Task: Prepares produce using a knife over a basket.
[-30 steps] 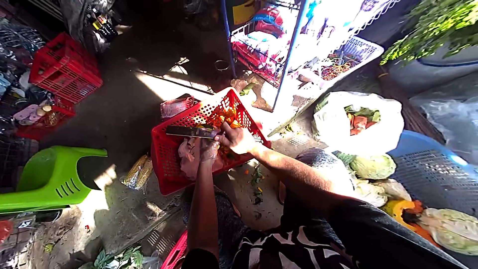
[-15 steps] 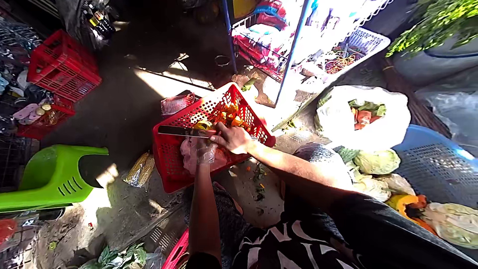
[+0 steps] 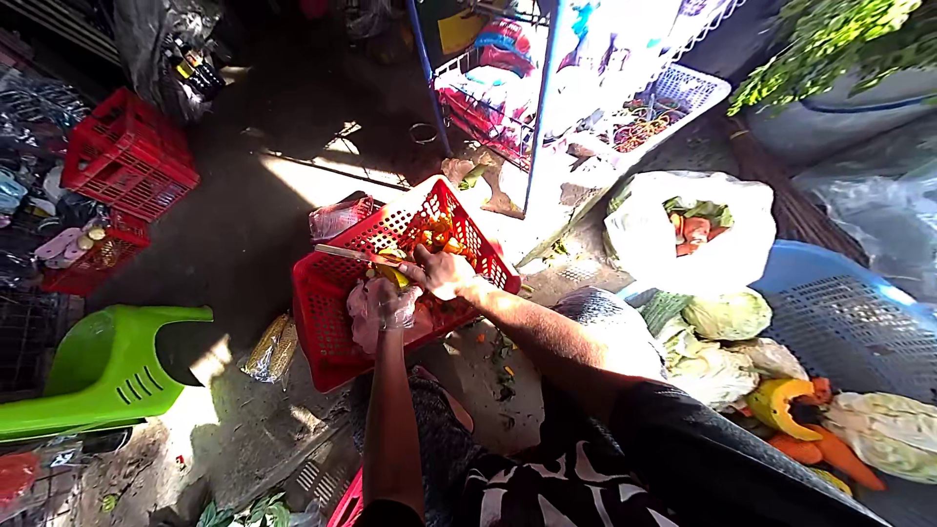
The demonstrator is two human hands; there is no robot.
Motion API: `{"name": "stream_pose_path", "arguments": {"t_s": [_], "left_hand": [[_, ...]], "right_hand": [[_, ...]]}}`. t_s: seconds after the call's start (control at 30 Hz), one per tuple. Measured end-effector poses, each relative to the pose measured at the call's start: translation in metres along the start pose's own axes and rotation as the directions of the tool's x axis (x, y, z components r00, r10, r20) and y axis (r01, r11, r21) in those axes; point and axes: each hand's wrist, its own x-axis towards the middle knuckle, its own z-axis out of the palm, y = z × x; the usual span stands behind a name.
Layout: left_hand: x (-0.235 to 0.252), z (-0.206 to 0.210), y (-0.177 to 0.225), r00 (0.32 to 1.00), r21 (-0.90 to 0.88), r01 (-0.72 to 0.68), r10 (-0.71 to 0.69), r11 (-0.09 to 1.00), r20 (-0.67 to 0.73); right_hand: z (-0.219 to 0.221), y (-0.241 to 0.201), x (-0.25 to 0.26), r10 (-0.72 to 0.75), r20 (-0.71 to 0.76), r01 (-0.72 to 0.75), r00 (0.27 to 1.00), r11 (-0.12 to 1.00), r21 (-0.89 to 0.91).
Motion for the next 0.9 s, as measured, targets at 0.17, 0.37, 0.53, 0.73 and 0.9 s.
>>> {"name": "stream_pose_path", "arguments": {"t_s": [0.17, 0.37, 0.53, 0.73, 0.9], "left_hand": [[-0.014, -0.021, -0.020, 0.984, -0.617, 0.017, 0.096, 0.787, 0.150], [-0.008, -0.021, -0.020, 0.996, -0.709, 0.034, -0.080, 0.704, -0.032], [0.015, -0.009, 0.006, 0.915, -0.976, 0.177, -0.387, 0.127, 0.115], [-0.012, 0.006, 0.017, 0.971, -0.987, -0.123, -0.191, 0.104, -0.141], [0.010, 0.011, 0.021, 0.904, -0.983, -0.136, -0.391, 0.121, -0.173]], "right_hand": [[0.002, 0.021, 0.006, 0.063, -0.058, -0.063, 0.996, 0.998, -0.009], [-0.007, 0.026, 0.011, 0.231, -0.076, -0.215, 0.970, 0.960, 0.179], [-0.012, -0.009, -0.029, 0.061, -0.067, -0.046, 0.996, 0.976, 0.214], [0.031, -0.016, -0.039, -0.315, -0.205, 0.286, 0.927, 0.945, -0.162], [0.032, -0.004, -0.022, -0.260, -0.235, 0.254, 0.937, 0.966, -0.056]]}}
